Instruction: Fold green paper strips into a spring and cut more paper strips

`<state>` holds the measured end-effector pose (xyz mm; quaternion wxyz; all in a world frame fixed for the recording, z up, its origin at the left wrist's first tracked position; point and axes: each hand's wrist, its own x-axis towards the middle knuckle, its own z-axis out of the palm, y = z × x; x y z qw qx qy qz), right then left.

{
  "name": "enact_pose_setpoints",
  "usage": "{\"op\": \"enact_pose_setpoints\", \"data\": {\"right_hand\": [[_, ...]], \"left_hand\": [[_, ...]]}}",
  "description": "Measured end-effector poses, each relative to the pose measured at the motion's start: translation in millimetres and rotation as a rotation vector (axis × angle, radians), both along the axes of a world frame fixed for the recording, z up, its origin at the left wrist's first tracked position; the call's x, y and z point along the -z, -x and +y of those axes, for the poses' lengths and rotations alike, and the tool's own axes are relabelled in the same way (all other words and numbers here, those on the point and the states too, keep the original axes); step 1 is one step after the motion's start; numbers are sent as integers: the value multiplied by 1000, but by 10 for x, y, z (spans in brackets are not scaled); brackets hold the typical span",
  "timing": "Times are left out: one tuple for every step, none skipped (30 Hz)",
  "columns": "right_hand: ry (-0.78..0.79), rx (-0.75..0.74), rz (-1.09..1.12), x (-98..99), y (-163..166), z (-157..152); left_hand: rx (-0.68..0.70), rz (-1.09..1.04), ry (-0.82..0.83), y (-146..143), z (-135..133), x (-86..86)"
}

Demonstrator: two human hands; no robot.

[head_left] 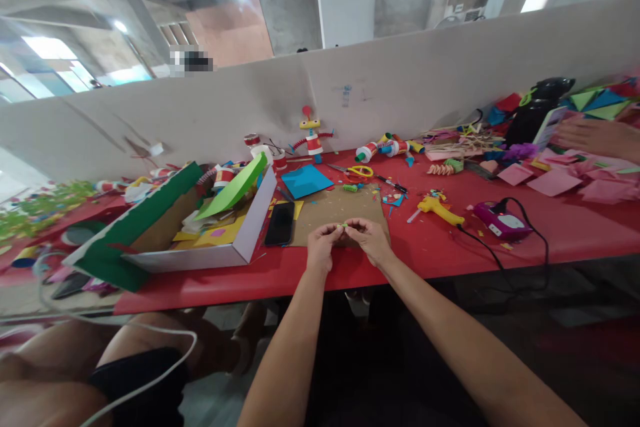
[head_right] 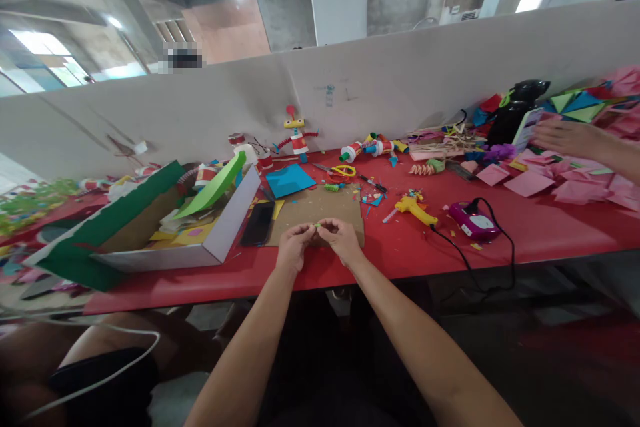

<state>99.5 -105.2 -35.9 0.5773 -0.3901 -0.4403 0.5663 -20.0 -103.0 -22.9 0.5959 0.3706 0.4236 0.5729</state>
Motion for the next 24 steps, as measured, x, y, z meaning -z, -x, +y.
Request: {"op": "enact_pose_setpoints", "data": {"right_hand": [[8, -1, 4, -3, 1, 2], [13, -5, 9, -6, 1, 5], [18, -9, 13, -7, 1, 7], [20, -8, 14, -8, 1, 9], [23, 1, 13, -9, 0, 10], [28, 14, 13, -10, -2, 12], [36, 31, 13, -13, -4, 13], [45, 47, 15, -15, -7, 14], [53, 58, 18, -19, -9, 15], [59, 65, 23, -22, -11, 17], [60, 68, 28, -24, -13, 18], [58, 69, 31, -25, -14, 20], [57, 71, 33, -26, -15, 22], [57, 71, 34, -25, -14, 24], [59, 72, 32, -24, -14, 26], [61, 74, 31, -23, -12, 28], [65, 77, 29, -23, -10, 29], [69, 80, 28, -23, -8, 29], [73, 86, 27, -25, -5, 29], [76, 91, 27, -27, -4, 28], [81, 92, 29, -29, -2, 28], [86, 92, 32, -32, -2, 27], [91, 91, 37, -33, -2, 26], [94, 91, 42, -33, -3, 27]], "left_hand": [[-12, 3, -2, -11, 3, 3], [-28, 6, -6, -20, 6, 7], [-43, 7, -15, -25, 8, 11], [-51, 8, -26, -28, 9, 16], [-50, 5, -38, -27, 9, 19], [-42, -4, -48, -22, 8, 21], [-28, -21, -53, -15, 7, 21], [-11, -42, -54, -6, 5, 21], [4, -63, -52, 3, 3, 20], [14, -79, -47, 11, 1, 19], [20, -87, -41, 17, 0, 19], [24, -88, -36, 21, -2, 20], [25, -83, -34, 22, -3, 22], [27, -76, -33, 21, -4, 25], [28, -68, -35, 19, -5, 28], [29, -61, -39, 16, -7, 31], [30, -54, -43, 13, -8, 34], [32, -51, -46, 11, -9, 36], [32, -49, -49, 9, -10, 37], [30, -47, -50, 8, -12, 37], [29, -44, -50, 8, -12, 36], [31, -39, -48, 8, -13, 34], [32, -36, -45, 9, -14, 31], [33, -37, -41, 9, -15, 26]]}}
